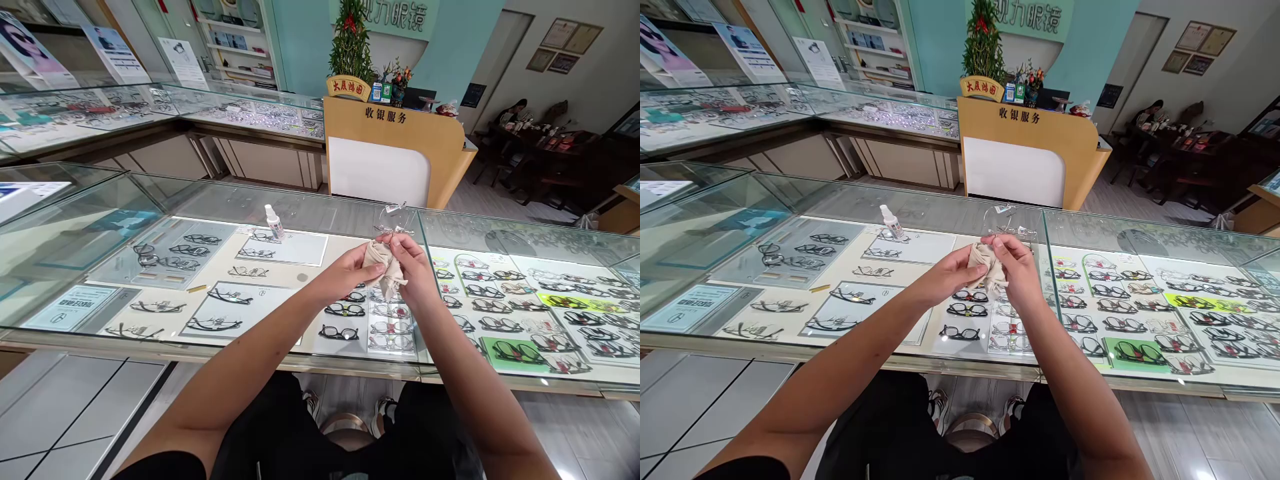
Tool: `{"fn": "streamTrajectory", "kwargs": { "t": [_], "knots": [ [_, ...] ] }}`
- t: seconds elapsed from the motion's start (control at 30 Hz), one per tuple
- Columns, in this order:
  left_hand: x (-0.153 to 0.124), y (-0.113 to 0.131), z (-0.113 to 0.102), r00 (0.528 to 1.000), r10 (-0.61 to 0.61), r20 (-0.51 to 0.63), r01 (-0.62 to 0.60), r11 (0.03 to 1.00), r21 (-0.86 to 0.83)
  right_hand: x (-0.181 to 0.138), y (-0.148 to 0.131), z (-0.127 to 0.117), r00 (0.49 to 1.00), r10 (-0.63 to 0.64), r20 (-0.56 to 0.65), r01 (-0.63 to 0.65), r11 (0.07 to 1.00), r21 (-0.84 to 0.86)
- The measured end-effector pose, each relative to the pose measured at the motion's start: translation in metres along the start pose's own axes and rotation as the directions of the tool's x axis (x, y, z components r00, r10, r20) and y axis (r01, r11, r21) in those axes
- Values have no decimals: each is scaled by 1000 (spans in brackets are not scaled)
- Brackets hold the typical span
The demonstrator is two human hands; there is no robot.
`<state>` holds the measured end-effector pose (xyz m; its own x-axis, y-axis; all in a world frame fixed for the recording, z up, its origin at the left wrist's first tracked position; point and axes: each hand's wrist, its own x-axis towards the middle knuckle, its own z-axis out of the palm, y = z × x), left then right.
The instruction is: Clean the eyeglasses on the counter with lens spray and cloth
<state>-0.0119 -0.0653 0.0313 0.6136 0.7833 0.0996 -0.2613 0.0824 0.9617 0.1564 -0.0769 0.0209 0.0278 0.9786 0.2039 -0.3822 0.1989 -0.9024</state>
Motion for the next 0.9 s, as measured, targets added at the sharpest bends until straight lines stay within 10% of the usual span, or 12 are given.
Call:
{"fn": "streamTrajectory", "kwargs": {
  "t": [0.9],
  "knots": [
    [9, -22, -4, 980, 75, -184, -73, 997, 18, -3, -1, -3, 996, -82, 32, 86, 984, -157]
  ]
}}
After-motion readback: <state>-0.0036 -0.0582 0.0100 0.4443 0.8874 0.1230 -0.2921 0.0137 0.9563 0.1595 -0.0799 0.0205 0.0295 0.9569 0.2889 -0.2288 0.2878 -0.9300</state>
